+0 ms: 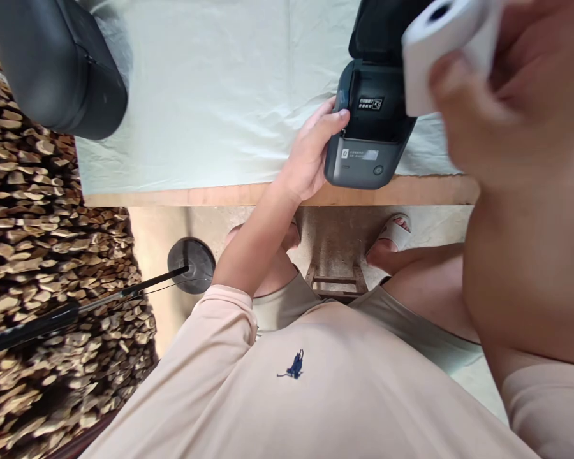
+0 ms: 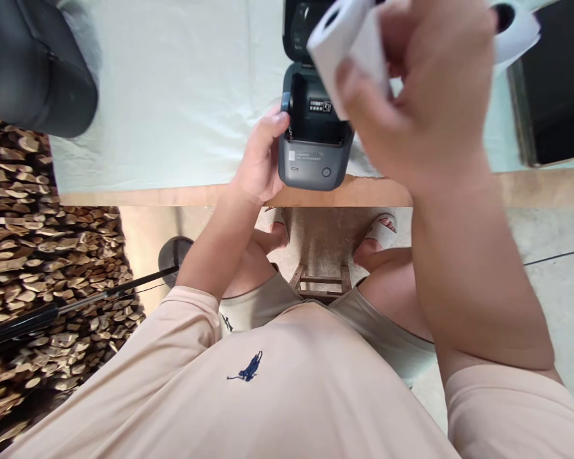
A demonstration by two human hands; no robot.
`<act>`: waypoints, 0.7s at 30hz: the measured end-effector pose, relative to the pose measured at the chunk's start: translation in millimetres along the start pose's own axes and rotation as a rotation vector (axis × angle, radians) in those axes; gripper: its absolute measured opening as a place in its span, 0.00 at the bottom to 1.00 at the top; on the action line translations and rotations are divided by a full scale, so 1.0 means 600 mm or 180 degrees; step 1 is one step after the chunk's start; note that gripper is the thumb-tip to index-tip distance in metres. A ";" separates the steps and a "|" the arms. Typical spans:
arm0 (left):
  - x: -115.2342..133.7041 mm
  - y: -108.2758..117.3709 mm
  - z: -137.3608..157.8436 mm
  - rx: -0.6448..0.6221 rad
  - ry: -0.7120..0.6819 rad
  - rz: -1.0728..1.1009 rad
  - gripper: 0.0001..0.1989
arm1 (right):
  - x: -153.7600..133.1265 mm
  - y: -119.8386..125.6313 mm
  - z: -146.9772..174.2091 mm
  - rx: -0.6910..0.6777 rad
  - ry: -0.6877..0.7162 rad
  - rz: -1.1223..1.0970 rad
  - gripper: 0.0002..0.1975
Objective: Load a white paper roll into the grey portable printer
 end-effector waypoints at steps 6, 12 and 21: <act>-0.001 0.000 0.001 -0.0061 -0.0101 -0.0201 0.11 | 0.002 -0.024 0.000 -0.0120 -0.0012 0.1761 0.22; -0.010 0.010 0.004 0.0138 0.0122 0.0120 0.10 | 0.011 -0.030 -0.009 -0.0204 0.0082 0.1876 0.17; -0.012 0.013 0.005 0.0208 0.0181 0.0263 0.12 | 0.005 -0.048 -0.002 -0.0465 0.0356 0.1305 0.16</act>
Point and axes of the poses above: each hand's wrist, its own z-axis away from the middle knuckle, its own y-axis out of the back of the hand, x = y × z, the point moved 8 cm from there along -z, towards the middle knuckle, and after that the axes turned 9 degrees about -x, right-handed, at the moved point
